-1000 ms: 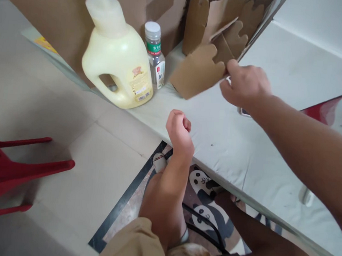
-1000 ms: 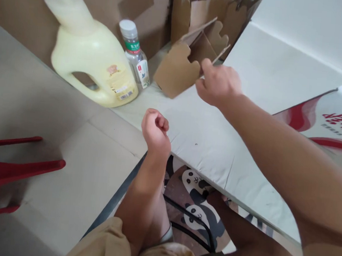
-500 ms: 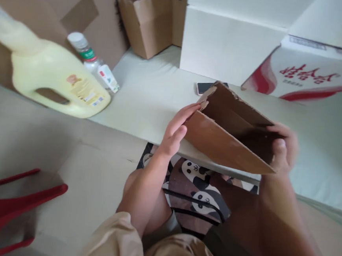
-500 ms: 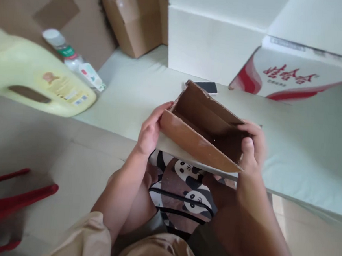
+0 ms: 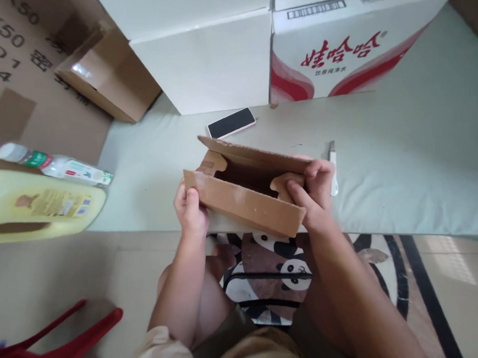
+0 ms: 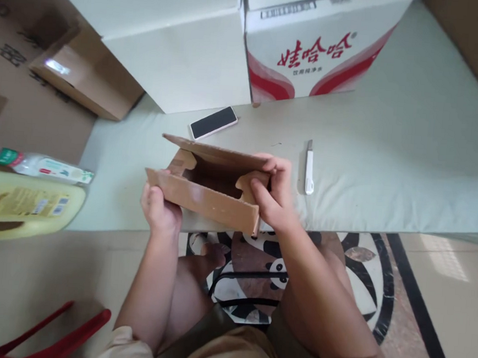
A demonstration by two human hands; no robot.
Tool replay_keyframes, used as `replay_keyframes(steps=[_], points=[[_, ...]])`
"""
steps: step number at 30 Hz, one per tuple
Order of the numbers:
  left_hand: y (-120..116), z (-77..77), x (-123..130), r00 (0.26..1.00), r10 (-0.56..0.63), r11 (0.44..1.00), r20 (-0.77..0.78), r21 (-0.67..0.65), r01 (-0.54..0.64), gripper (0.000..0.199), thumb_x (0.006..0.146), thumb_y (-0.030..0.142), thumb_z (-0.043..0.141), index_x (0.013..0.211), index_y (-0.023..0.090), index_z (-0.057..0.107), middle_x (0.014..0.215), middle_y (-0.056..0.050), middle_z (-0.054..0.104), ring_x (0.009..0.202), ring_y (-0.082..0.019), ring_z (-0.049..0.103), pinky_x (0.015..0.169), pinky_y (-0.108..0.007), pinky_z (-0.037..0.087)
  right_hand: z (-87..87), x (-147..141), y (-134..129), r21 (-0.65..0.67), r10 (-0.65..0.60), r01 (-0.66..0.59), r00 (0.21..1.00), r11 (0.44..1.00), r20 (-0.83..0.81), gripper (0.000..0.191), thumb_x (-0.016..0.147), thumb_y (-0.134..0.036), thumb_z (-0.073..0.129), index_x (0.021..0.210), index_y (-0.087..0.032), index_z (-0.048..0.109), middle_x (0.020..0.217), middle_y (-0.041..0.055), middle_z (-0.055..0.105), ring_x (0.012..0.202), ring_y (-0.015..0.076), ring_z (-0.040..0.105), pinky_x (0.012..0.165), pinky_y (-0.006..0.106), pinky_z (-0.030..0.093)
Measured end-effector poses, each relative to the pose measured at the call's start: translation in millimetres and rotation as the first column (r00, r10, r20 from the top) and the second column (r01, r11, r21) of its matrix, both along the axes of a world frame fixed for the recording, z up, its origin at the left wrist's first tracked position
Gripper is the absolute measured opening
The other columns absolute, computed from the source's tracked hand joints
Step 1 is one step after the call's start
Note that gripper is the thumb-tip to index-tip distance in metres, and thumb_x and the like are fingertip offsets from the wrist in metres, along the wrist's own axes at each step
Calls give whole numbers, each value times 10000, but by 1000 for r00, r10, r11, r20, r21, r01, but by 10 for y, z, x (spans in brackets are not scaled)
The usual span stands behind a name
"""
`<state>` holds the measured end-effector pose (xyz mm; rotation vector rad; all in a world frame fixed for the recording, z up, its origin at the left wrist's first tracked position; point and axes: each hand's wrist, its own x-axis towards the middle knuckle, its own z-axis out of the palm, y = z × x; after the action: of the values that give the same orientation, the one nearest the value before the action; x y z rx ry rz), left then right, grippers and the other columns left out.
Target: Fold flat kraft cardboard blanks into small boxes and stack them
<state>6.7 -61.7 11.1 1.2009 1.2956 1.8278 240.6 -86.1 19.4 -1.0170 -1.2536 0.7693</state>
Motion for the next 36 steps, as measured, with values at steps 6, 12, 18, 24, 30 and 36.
replay_keyframes(steps=[6,12,18,24,30,36], points=[[120,-19,20,999,3,1000,-39,-7,-4,487,700,649,723,941,236,632,1107,-71,674,1059,-257,651,969,-381,508,63,-35,69,52,7,-3,997,999,-74,212,869,-240,489,956,-287,676,988,43,714,1025,237,689,967,459,562],[311,-145,-59,995,-101,994,-24,-40,100,636,698,617,691,1229,296,552,1239,-84,644,1179,-290,646,1027,-430,506,44,-126,89,138,-65,89,983,986,-170,346,891,-352,452,723,-254,738,877,69,717,992,266,690,1009,493,545],[315,-45,-197,961,-154,987,-230,-88,137,512,788,533,654,1229,276,693,1384,-84,642,1370,-307,560,1143,-435,460,83,-201,103,91,-146,165,972,982,-186,441,958,-451,508,619,-259,714,792,53,691,936,240,696,997,478,562],[337,-25,-150,945,-129,989,-301,32,146,255,859,402,603,914,279,820,1311,-34,688,1363,-295,570,1191,-495,427,31,-83,55,67,-85,92,991,993,-101,463,974,-500,528,632,-272,740,869,48,701,1000,239,702,1043,498,556],[463,-7,-127,937,-192,976,-293,38,212,241,871,483,668,889,303,827,1276,-29,700,1319,-303,602,1173,-531,447,35,-127,47,41,-186,190,979,981,-83,440,964,-436,528,605,-272,722,839,55,679,1001,252,696,1009,508,572],[442,49,-206,928,-259,964,-268,-13,265,272,881,524,680,952,310,832,1325,-34,699,1331,-309,599,1158,-532,470,121,-291,45,38,-271,273,961,961,-59,418,955,-344,491,590,-260,676,803,61,644,944,250,684,1010,530,563]])
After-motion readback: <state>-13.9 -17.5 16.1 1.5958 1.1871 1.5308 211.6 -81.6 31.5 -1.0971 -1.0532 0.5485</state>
